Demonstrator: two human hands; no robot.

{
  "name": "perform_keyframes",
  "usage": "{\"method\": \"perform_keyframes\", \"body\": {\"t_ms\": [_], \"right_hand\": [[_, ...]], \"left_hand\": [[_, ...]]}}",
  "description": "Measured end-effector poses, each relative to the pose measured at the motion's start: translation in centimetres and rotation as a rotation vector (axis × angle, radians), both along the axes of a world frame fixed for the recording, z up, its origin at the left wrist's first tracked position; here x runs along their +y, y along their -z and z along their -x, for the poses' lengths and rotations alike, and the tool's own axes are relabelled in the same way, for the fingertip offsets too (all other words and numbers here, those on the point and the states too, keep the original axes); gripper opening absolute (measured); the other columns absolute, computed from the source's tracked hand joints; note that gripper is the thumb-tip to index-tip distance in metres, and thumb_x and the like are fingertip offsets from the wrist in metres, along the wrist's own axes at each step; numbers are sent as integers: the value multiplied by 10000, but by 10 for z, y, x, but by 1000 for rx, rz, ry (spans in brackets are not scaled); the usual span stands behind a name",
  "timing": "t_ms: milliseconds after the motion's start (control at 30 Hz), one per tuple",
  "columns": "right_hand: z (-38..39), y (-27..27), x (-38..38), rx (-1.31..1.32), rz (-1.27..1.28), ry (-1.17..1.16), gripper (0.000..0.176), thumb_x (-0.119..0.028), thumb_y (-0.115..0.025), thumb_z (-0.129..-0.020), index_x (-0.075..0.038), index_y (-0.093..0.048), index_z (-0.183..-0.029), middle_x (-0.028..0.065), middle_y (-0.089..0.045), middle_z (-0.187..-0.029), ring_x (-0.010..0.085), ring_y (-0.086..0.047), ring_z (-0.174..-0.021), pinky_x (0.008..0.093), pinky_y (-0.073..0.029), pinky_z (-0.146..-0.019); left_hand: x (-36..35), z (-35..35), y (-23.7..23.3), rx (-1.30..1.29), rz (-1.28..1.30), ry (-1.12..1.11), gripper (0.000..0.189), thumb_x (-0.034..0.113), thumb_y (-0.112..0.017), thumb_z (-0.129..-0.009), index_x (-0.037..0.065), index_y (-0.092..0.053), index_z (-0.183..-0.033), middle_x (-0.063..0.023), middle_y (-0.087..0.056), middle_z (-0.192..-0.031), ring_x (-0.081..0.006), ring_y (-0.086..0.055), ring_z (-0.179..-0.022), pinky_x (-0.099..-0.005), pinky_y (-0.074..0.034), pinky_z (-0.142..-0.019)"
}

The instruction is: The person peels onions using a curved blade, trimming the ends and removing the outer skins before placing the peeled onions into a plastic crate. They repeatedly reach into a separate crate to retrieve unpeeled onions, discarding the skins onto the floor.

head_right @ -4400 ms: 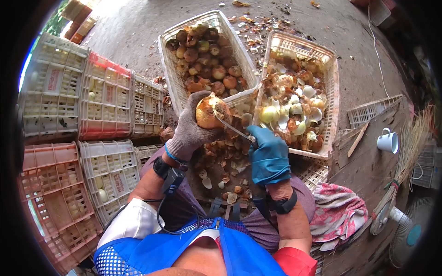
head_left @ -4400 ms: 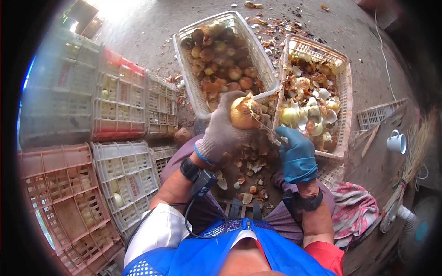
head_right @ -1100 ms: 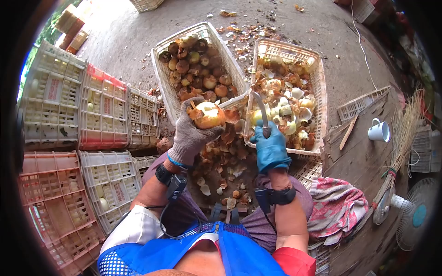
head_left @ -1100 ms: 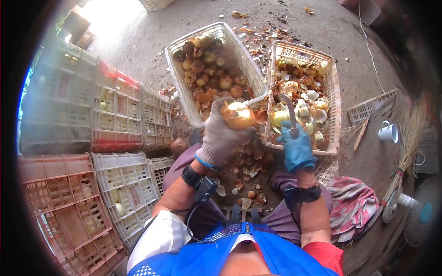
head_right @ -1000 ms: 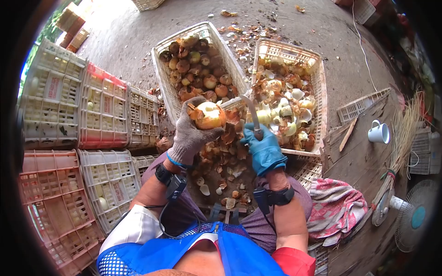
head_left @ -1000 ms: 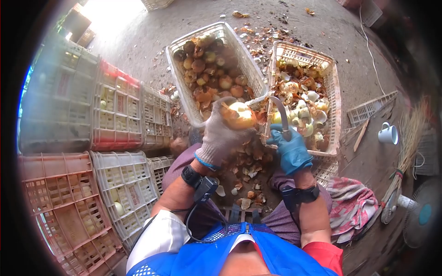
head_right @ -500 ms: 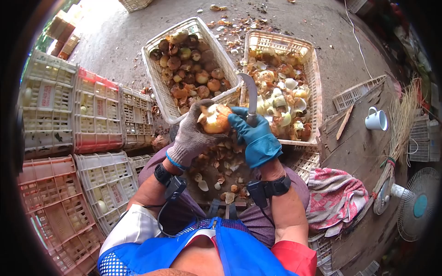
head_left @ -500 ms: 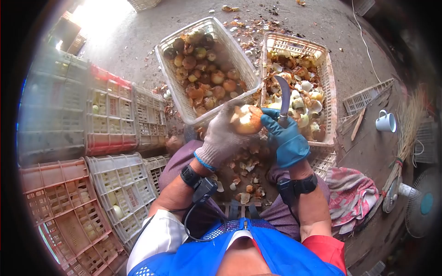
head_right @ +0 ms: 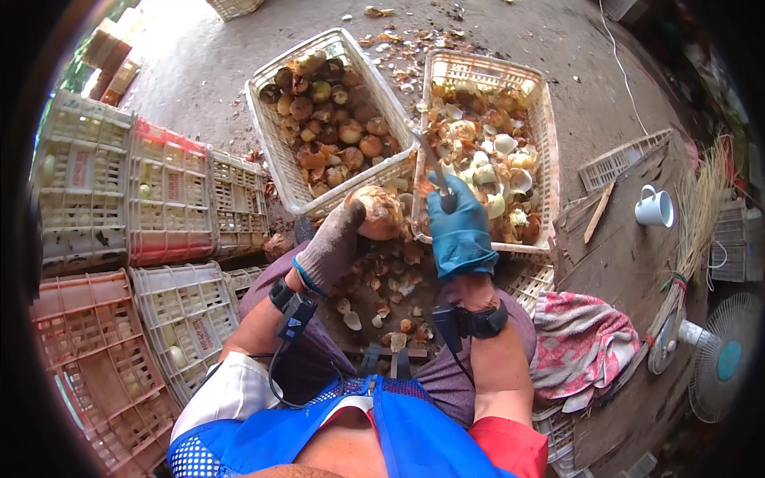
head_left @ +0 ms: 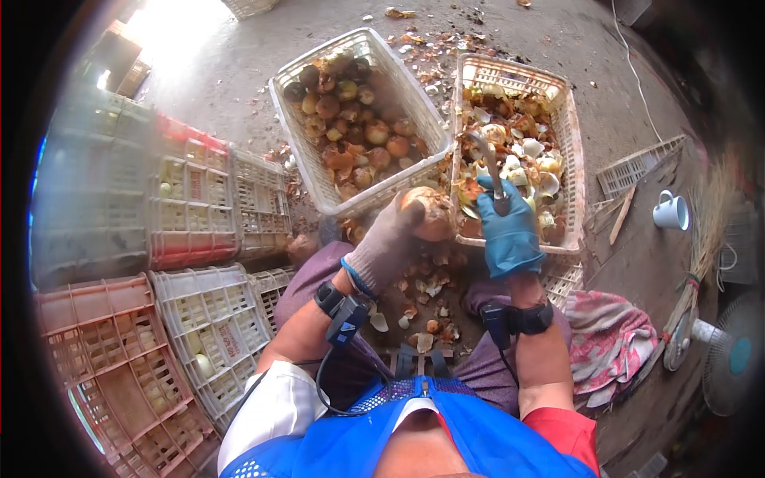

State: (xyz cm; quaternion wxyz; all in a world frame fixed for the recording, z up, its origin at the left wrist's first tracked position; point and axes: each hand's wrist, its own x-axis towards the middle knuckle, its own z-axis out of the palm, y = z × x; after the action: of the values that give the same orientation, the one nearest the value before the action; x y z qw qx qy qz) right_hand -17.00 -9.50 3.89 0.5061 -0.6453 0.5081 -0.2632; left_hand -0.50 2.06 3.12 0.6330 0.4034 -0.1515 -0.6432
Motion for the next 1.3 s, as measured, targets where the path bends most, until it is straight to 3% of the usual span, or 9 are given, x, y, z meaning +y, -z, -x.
{"method": "perform_keyframes", "body": {"t_ms": [267, 300, 400, 500, 567, 667, 867, 1033, 1300], "right_hand": [[3, -2, 13, 142, 532, -240, 569, 0, -700, -803, -115, -647, -1358, 162, -732, -1123, 352, -723, -920, 410, -575, -822], [2, -16, 15, 246, 523, -304, 496, 37, -650, -880, -74, -645, -1363, 192, -714, -1218, 338, -695, -1142, 393, -556, -977], [-1, -28, 19, 275, 623, -316, 473, 36, -634, -910, -70, -638, -1371, 187, -720, -1184, 326, -712, -1090, 389, -561, -950], [-7, -13, 15, -65, 644, -266, 554, -8, -707, -865, -102, -617, -1403, 100, -731, -980, 255, -681, -708, 383, -547, -684], [-2, -25, 18, -143, 199, -256, 524, -48, -716, -917, -97, -604, -1427, 23, -688, -932, 141, -588, -661, 315, -516, -660], [2, -39, 16, -195, 1, -315, 527, -107, -736, -962, -100, -582, -1465, -38, -630, -953, 26, -437, -663, 229, -463, -652], [1, -28, 12, -208, 228, -483, 618, -40, -773, -866, -148, -602, -1450, 116, -731, -1224, 184, -647, -747, 330, -564, -757], [2, -20, 13, -48, 512, -533, 559, 32, -754, -805, -131, -682, -1335, 152, -731, -1133, 275, -687, -787, 351, -571, -749], [-8, -17, 24, -324, 204, -311, 252, -37, -757, -904, -44, -742, -1155, 48, -753, -928, 108, -667, -763, 278, -543, -678]], "left_hand": [[-3, -17, -12, -66, 60, -6, 812, 306, -835, -872, 84, -402, -1522, -130, -561, -1424, -306, -595, -1296, -537, -533, -1074], [-4, -16, -13, -88, 51, -20, 830, 293, -852, -855, 85, -402, -1521, -128, -557, -1427, -302, -596, -1293, -542, -538, -1069], [-3, -17, -5, -68, 50, -39, 874, 265, -879, -817, 86, -395, -1522, -123, -555, -1423, -294, -609, -1274, -529, -556, -1053], [-5, -12, -13, -171, -47, -28, 911, 229, -904, -781, 85, -392, -1521, -106, -568, -1396, -269, -616, -1256, -485, -574, -1039], [-4, -11, -7, -220, -39, -34, 898, 180, -899, -776, 84, -398, -1515, -96, -573, -1381, -243, -618, -1243, -433, -585, -1017], [-5, -5, -18, -296, -94, -13, 880, 120, -881, -780, 80, -399, -1515, -87, -576, -1366, -201, -617, -1222, -367, -594, -979], [-4, -6, 1, -335, -43, 33, 890, 94, -869, -781, 67, -386, -1529, -75, -576, -1373, -177, -603, -1198, -321, -544, -993], [-9, 4, -6, -490, 21, 36, 895, -1, -780, -836, 73, -268, -1567, -110, -692, -961, -167, -688, -727, -293, -573, -598], [-4, -1, -17, -626, -86, 204, 857, 97, -861, -782, 72, -387, -1496, -96, -665, -1136, -140, -653, -957, -291, -576, -796]]}}
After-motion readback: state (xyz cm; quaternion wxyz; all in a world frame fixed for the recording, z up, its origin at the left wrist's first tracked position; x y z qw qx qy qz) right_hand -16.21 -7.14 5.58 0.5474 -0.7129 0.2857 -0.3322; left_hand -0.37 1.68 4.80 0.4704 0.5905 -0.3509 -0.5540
